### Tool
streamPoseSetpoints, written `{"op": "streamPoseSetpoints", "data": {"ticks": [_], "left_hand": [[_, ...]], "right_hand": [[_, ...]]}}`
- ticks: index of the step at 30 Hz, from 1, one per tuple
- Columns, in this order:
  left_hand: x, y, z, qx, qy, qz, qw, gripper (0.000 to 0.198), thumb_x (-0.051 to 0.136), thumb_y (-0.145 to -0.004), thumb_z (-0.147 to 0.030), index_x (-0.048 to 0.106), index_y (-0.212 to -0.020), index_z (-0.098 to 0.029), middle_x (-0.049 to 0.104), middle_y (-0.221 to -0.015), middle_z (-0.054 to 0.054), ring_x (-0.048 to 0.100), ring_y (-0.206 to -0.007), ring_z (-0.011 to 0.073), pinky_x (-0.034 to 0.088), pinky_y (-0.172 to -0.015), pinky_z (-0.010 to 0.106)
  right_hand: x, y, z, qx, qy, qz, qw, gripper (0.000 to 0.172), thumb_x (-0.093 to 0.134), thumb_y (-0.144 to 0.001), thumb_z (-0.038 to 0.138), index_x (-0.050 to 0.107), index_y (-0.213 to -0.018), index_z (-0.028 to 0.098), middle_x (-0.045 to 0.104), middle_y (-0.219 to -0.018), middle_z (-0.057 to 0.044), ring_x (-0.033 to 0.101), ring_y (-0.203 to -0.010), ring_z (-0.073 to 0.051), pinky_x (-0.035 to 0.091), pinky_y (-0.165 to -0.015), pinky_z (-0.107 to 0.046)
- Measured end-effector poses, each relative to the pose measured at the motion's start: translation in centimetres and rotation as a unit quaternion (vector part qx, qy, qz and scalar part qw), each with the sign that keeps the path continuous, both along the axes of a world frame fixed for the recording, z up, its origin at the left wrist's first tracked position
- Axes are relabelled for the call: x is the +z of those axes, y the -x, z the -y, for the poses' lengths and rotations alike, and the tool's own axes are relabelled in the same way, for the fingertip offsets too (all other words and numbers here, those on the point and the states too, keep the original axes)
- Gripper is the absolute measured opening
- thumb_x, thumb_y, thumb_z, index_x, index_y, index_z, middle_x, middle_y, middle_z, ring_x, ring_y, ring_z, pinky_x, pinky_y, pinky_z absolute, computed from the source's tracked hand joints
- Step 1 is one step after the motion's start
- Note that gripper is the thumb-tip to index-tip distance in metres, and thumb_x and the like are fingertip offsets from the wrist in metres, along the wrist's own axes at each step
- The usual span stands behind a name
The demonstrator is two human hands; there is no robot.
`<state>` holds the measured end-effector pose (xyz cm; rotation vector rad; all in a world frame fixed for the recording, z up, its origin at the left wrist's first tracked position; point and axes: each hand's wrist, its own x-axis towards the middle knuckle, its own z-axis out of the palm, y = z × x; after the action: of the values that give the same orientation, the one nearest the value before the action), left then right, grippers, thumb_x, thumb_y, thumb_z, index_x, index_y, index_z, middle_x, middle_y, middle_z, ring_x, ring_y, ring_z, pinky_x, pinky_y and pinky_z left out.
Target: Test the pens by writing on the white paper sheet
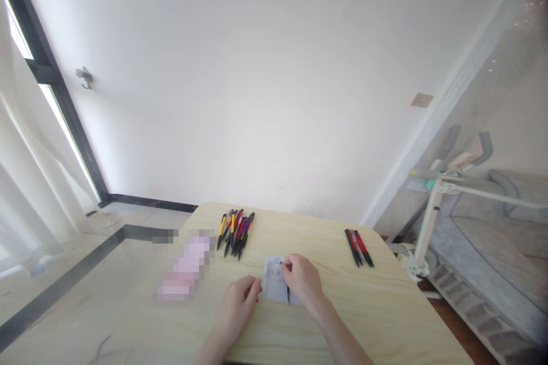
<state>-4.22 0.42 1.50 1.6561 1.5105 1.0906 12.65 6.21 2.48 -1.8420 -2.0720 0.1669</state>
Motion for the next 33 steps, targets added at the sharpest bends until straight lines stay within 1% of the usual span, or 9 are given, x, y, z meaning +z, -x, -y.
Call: {"op": "streamPoseSetpoints", "data": {"ticks": [7, 17, 21, 26, 33], "left_hand": [[-0.02, -0.05, 0.10, -0.001, -0.001, 0.001, 1.000, 0.039, 0.037, -0.084, -0.040, 0.056, -0.058, -0.018, 0.055, -0.052, -0.001, 0.053, -0.056, 0.0155, 0.034, -0.054, 0.023], [-0.08, 0.07, 0.12, -0.005, -0.001, -0.011, 1.000, 0.036, 0.037, -0.085, -0.034, 0.055, -0.059, -0.018, 0.056, -0.053, -0.001, 0.053, -0.056, 0.0150, 0.033, -0.054, 0.022], [0.02, 0.06, 0.13, -0.008, 0.003, -0.012, 1.000, 0.036, 0.036, -0.086, -0.034, 0.056, -0.060, -0.018, 0.055, -0.053, -0.001, 0.054, -0.057, 0.0152, 0.034, -0.054, 0.022], [-0.23, 0.04, 0.01, -0.009, 0.002, -0.013, 1.000, 0.036, 0.036, -0.086, -0.034, 0.054, -0.059, -0.018, 0.054, -0.053, -0.001, 0.053, -0.057, 0.0151, 0.034, -0.055, 0.022], [-0.33, 0.03, -0.07, -0.005, -0.003, -0.011, 1.000, 0.036, 0.037, -0.086, -0.034, 0.055, -0.059, -0.018, 0.054, -0.053, -0.001, 0.053, -0.056, 0.0150, 0.033, -0.054, 0.022]], "right_hand": [[-0.01, -0.21, -0.27, 0.006, 0.003, 0.019, 1.000, 0.014, 0.051, -0.075, 0.021, 0.063, -0.068, 0.021, 0.066, -0.071, -0.003, 0.059, -0.070, -0.016, 0.033, -0.058, -0.023], [0.02, -0.14, -0.55, -0.002, 0.018, 0.040, 0.999, 0.013, 0.052, -0.072, 0.021, 0.063, -0.066, 0.022, 0.067, -0.070, -0.003, 0.059, -0.068, -0.017, 0.032, -0.055, -0.024], [0.15, 0.04, -0.51, -0.008, 0.031, 0.049, 0.998, 0.014, 0.051, -0.072, 0.021, 0.064, -0.067, 0.022, 0.067, -0.071, -0.002, 0.060, -0.070, -0.017, 0.033, -0.056, -0.023], [0.36, 0.24, -0.51, -0.015, 0.056, 0.060, 0.996, 0.015, 0.051, -0.072, 0.021, 0.065, -0.068, 0.023, 0.067, -0.072, -0.002, 0.061, -0.071, -0.017, 0.034, -0.057, -0.023], [0.47, 0.38, -0.51, -0.021, 0.057, 0.061, 0.996, 0.014, 0.051, -0.072, 0.023, 0.065, -0.069, 0.023, 0.067, -0.073, -0.002, 0.061, -0.072, -0.017, 0.034, -0.058, -0.023]]}}
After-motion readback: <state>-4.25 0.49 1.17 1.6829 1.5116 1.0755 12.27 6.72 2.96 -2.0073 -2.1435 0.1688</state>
